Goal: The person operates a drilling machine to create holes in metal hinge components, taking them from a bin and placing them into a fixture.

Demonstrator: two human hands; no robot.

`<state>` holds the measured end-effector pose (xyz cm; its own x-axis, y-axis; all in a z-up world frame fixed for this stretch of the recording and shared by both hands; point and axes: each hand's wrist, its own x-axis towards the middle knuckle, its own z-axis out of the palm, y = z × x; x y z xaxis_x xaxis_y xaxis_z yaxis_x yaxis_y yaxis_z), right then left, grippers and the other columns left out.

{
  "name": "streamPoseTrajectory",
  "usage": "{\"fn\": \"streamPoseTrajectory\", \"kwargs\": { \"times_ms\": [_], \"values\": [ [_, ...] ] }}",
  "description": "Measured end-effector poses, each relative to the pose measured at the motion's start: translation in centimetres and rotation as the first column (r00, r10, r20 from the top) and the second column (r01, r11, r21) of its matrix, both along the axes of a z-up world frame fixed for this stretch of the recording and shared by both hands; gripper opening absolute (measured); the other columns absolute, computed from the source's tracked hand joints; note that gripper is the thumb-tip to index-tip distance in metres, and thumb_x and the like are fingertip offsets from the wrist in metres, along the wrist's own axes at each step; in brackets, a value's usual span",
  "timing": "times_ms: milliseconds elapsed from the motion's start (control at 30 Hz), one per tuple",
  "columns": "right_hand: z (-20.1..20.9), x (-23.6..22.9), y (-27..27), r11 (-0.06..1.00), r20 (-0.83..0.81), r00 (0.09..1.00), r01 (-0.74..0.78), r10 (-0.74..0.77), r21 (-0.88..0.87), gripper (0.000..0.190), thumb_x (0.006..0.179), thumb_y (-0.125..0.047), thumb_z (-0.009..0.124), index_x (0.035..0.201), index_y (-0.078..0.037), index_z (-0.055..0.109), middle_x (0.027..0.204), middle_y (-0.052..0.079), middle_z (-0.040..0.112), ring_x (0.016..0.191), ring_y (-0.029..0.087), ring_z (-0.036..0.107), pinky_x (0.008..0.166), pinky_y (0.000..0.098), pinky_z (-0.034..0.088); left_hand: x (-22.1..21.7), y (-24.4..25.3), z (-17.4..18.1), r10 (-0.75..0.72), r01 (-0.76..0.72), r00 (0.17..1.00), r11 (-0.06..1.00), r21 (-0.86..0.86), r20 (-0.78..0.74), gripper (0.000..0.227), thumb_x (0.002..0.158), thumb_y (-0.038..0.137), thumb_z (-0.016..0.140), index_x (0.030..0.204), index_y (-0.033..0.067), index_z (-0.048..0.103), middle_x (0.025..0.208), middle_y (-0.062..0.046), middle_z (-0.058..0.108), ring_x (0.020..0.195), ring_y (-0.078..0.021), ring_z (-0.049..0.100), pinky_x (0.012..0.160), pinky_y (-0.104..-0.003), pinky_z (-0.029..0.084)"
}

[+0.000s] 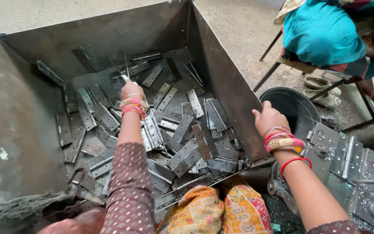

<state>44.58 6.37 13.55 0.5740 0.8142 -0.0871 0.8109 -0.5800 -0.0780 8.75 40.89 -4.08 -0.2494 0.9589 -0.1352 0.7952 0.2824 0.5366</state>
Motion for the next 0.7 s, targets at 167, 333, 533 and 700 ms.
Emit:
{"fn": "streamPoseTrajectory", "kwargs": {
  "times_ms": [167, 333, 533, 700],
  "values": [
    [0.1, 0.1, 0.1, 1.000, -0.016, 1.000, 0.002, -0.002, -0.004, 0.042, 0.102, -0.042, 0.058, 0.119, -0.003, 0.055, 0.090, 0.027, 0.073, 0.089, 0.046, 0.072, 0.077, 0.0531, 0.058, 4.0, -4.0, -3.4, -0.103, 0.104, 0.995, 0.993, -0.056, 0.014, 0.029, 0.102, 0.019, 0.050, 0.121, 0.0003, 0.062, 0.108, -0.028, 0.072, 0.103, -0.0451, 0.071, 0.086, -0.053, 0.059],
    [0.1, 0.0, -0.2, 0.999, -0.005, 1.000, -0.029, 0.029, 0.030, 0.042, 0.103, -0.041, 0.058, 0.118, -0.002, 0.055, 0.091, 0.027, 0.073, 0.089, 0.046, 0.072, 0.078, 0.0533, 0.058, 5.2, -18.4, -1.9, -0.376, 0.384, 0.923, 0.896, -0.223, 0.079, 0.046, 0.095, 0.016, 0.050, 0.141, 0.0099, 0.050, 0.115, -0.027, 0.069, 0.107, -0.0458, 0.068, 0.091, -0.054, 0.055],
    [0.3, -0.2, -0.3, 1.000, -0.025, 1.000, -0.014, 0.015, 0.027, 0.043, 0.102, -0.042, 0.058, 0.119, -0.002, 0.054, 0.092, 0.027, 0.073, 0.090, 0.046, 0.072, 0.079, 0.0530, 0.058, 3.7, -35.8, 4.7, -0.517, 0.535, 0.845, 0.824, -0.189, 0.139, 0.052, 0.090, 0.015, 0.056, 0.142, 0.0157, 0.049, 0.087, -0.026, 0.072, 0.085, -0.0471, 0.069, 0.078, -0.059, 0.055],
    [-0.2, 0.1, -0.4, 0.999, -0.030, 0.999, -0.021, 0.022, 0.049, 0.043, 0.103, -0.042, 0.058, 0.119, -0.003, 0.055, 0.095, 0.026, 0.073, 0.091, 0.046, 0.072, 0.079, 0.0525, 0.059, 4.0, -36.8, 6.6, -0.523, 0.529, 0.847, 0.847, -0.050, 0.096, 0.049, 0.090, 0.016, 0.057, 0.138, 0.0116, 0.052, 0.080, -0.027, 0.071, 0.077, -0.0460, 0.069, 0.071, -0.057, 0.056]
  ]
}}
